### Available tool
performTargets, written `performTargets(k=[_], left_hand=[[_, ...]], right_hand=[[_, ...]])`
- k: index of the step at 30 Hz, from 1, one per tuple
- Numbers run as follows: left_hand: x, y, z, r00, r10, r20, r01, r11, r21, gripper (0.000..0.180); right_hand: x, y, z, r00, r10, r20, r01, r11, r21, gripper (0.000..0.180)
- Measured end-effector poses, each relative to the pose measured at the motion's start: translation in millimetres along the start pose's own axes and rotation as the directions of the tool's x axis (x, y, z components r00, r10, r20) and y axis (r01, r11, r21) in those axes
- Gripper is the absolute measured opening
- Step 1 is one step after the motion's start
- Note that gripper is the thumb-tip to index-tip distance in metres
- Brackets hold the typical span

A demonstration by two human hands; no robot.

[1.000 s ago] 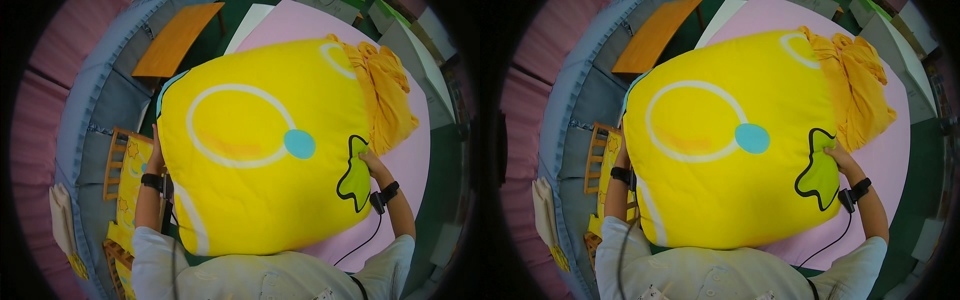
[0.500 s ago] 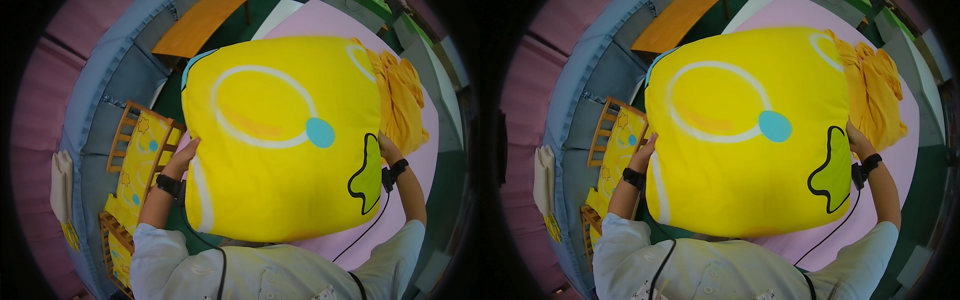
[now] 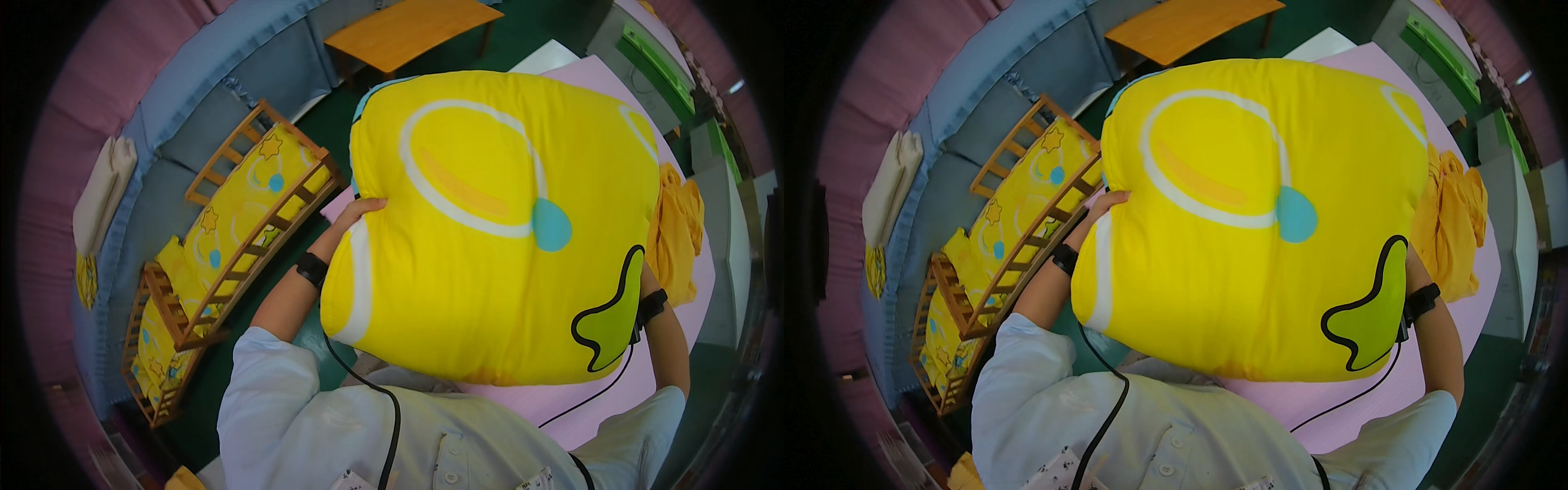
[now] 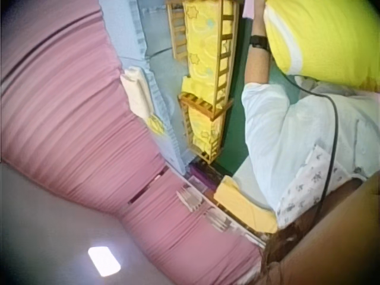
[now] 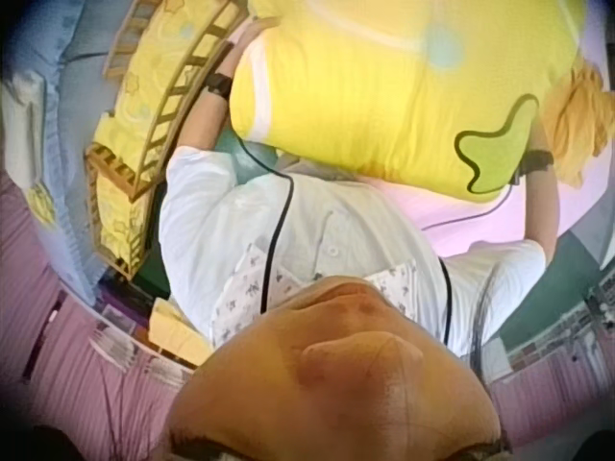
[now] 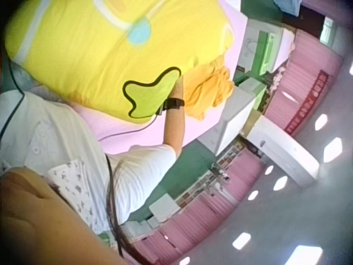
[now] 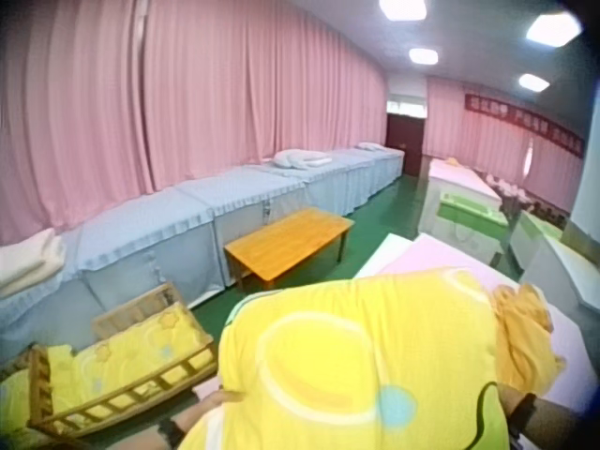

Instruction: The person spreads a yellow bedsheet over a pink mat, smoothing it by hand and tucking the edges, then picks up a yellow pillow and places it into a small wooden crib.

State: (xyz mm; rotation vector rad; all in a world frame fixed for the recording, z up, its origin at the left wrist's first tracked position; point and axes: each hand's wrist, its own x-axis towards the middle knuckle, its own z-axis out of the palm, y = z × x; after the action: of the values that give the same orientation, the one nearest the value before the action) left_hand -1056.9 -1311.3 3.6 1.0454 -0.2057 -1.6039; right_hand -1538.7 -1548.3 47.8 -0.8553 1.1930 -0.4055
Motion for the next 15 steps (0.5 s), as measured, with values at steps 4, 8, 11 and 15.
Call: performTargets(k=[4,8,11,15], left_hand=[[-51.0,13.2,-43.6,0.999,-0.007,-0.042,0.005,0.999,-0.054,0.048],[-108.5,17.2,-77.6,0.976,0.068,-0.206,-0.075,0.997,-0.028,0.041],[-140.9,14.1,-134.0,0.965,0.123,-0.232,-0.151,0.983,-0.109,0.037],[-181.5,11.5,-187.9,0.968,0.042,-0.249,-0.101,0.968,-0.228,0.034]], right_hand=[[13.4,-12.1,68.6,0.994,-0.004,0.11,0.014,0.996,-0.09,0.035],[32.9,-15.1,157.7,0.973,0.001,0.23,0.038,0.985,-0.167,0.034],[55.7,-17.9,222.8,0.936,0.048,0.349,0.055,0.959,-0.278,0.034],[54.7,-16.9,322.9,0.922,0.184,0.34,0.075,0.777,-0.625,0.041]])
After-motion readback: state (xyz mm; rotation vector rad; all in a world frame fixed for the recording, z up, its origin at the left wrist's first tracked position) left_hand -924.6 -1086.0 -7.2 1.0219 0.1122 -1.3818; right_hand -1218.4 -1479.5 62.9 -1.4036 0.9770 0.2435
